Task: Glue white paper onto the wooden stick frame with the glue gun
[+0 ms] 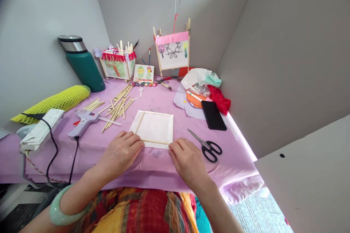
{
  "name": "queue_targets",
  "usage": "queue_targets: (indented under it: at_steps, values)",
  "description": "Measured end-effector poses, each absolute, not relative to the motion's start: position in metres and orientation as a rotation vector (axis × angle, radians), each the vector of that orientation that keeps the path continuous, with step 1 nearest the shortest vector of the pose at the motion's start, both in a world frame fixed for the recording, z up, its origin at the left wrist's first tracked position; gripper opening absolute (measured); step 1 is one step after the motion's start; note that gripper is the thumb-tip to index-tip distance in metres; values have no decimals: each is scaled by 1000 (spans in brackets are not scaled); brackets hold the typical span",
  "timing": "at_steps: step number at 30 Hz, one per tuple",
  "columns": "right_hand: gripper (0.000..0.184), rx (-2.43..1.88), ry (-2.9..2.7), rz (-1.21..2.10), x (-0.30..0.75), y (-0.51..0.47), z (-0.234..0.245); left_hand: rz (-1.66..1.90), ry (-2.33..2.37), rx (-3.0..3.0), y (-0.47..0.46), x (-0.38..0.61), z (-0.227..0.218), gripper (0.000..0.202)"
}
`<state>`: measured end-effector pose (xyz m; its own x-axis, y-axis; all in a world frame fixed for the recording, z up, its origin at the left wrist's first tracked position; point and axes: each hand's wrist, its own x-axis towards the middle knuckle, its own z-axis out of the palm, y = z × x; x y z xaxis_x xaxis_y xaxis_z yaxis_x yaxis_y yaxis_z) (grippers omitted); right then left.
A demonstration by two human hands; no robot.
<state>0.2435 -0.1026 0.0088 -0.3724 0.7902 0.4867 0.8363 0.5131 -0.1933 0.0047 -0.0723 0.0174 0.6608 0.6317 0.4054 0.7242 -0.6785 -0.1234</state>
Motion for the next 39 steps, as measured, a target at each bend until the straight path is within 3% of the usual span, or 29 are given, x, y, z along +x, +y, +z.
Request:
queue_targets:
  at_steps: [13,39]
  values:
    - [12,-1368,-2106,-304,232,-103,1,-662,-1264,-2538,-70,9,11,21]
    - [12,-1344,-2060,-191,235,-97,-4,-559,-1280,-2603,-63,6,15,19]
